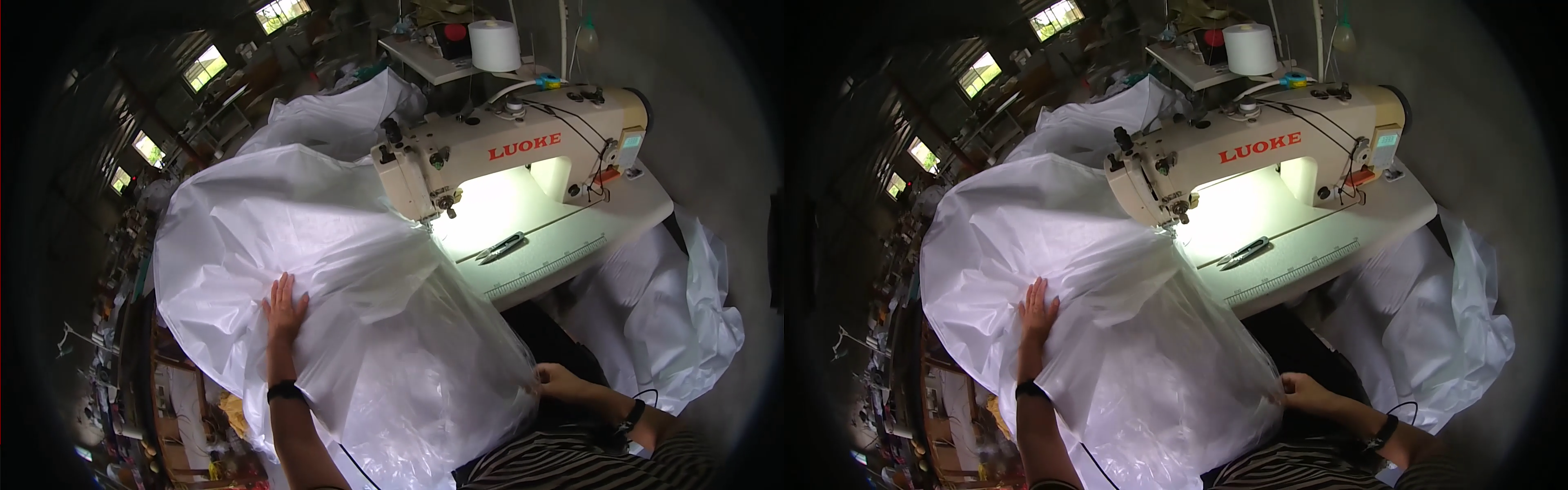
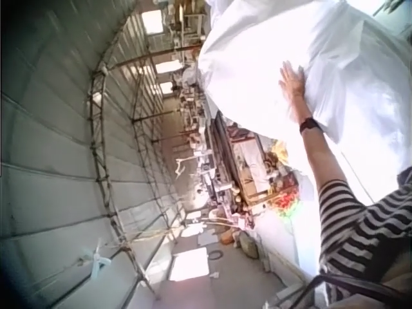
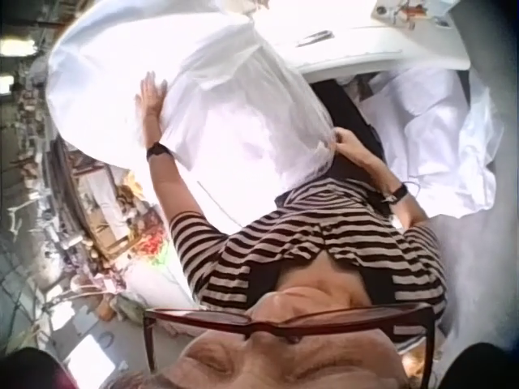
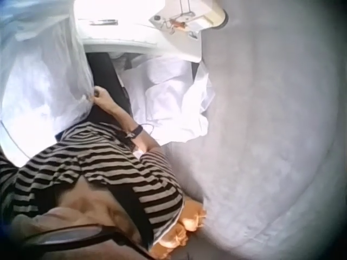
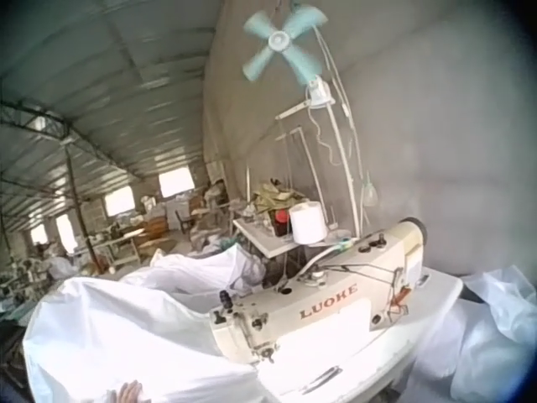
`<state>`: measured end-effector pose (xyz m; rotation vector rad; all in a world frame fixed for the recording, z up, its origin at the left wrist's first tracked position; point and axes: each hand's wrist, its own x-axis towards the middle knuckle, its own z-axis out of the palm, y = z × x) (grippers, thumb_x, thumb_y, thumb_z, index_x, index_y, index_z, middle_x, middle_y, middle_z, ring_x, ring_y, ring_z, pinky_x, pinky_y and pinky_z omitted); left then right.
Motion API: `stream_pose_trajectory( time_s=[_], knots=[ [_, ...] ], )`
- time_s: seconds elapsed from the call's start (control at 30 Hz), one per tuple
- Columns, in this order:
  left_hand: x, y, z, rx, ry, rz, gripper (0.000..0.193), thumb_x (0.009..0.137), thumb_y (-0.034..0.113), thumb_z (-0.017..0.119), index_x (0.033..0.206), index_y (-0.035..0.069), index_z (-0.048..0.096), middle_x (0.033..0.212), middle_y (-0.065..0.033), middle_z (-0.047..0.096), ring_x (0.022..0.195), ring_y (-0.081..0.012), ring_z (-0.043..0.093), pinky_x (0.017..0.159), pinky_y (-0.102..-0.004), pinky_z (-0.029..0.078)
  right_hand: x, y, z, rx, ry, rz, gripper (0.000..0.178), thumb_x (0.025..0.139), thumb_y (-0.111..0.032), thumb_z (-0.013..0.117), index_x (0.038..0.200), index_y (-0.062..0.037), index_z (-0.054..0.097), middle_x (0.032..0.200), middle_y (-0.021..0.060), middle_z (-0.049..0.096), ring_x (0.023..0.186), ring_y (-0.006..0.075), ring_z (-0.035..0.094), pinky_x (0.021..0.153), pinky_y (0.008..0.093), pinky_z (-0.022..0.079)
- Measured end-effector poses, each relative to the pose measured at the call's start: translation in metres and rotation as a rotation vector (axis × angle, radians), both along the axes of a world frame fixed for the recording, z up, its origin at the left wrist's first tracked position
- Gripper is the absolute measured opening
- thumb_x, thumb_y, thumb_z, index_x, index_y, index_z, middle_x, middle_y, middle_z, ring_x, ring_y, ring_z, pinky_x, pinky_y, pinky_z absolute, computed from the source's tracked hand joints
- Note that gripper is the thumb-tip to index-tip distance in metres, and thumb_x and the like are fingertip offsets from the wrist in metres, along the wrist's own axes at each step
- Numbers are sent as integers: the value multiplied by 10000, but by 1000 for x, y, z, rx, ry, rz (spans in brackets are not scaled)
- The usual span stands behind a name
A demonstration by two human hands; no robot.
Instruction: The person is using an industrial sewing machine to join together large sheets of white plastic material.
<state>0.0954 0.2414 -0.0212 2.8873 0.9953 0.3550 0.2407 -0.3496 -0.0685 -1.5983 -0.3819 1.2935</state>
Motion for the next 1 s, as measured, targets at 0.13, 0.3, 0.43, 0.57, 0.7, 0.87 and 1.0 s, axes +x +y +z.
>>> stream_pose_trajectory(
  time_s=[0.13, 0.3, 0.43, 0.57, 0.7, 0.87, 1.0],
  knots=[
    [-14, -35, 67, -152, 36, -79, 414, 912, 235, 633, 1292, 75, 593, 1422, -150, 514, 1347, -331, 443, 1135, -452, 323, 6, -1, 33, 69, -796, -52, 421, 856, -250, 722, 1190, -25, 600, 984, 106, 639, 919, 236, 653, 816, 306, 504],
    [-63, -238, 79, -797, -741, -534, 248, 953, 136, 545, 1132, 1, 649, 1189, -198, 652, 1066, -291, 644, 948, -406, 488, 4, 23, 56, 110, -649, 12, 274, 892, -261, 706, 1030, -27, 666, 850, 100, 656, 714, 220, 639, 666, 314, 501],
    [-129, -297, -57, 32, 183, -510, 333, 885, 226, 622, 1203, 132, 648, 1160, -104, 679, 1094, -292, 626, 905, -414, 512, -11, 31, 49, 256, -711, 179, 265, 896, -268, 710, 916, -11, 650, 718, 107, 621, 623, 200, 611, 609, 322, 482],
    [-278, -227, -103, 336, 417, 181, 280, 911, 136, 490, 1118, 86, 672, 1199, -171, 654, 1064, -360, 626, 924, -525, 484, -20, 20, 48, 211, -301, 60, 234, 941, -218, 677, 910, 6, 617, 765, 61, 643, 689, 129, 604, 605, 277, 468],
    [-298, -261, -38, -320, 590, 389, 203, 878, 230, 596, 916, 61, 701, 931, -145, 710, 883, -322, 681, 777, -458, 521, -29, 16, 53, 318, 68, -1, 213, 950, -189, 668, 999, 12, 620, 803, 27, 641, 709, 79, 572, 602, 238, 470],
    [-151, -374, 34, -234, -473, 48, 460, 726, 157, 805, 1133, 43, 623, 1054, -142, 644, 936, -338, 635, 826, -415, 515, -38, 16, 60, 191, 8, 143, 188, 944, -203, 679, 978, -20, 658, 816, 24, 655, 685, 88, 579, 587, 235, 463],
    [-103, -368, 49, -132, -122, 172, 199, 799, 177, 747, 965, 80, 692, 963, -119, 692, 907, -305, 651, 883, -430, 478, -46, 8, 74, 417, -508, 349, 169, 932, -215, 693, 929, -47, 679, 777, 48, 659, 638, 109, 587, 574, 254, 466]
  ],
)
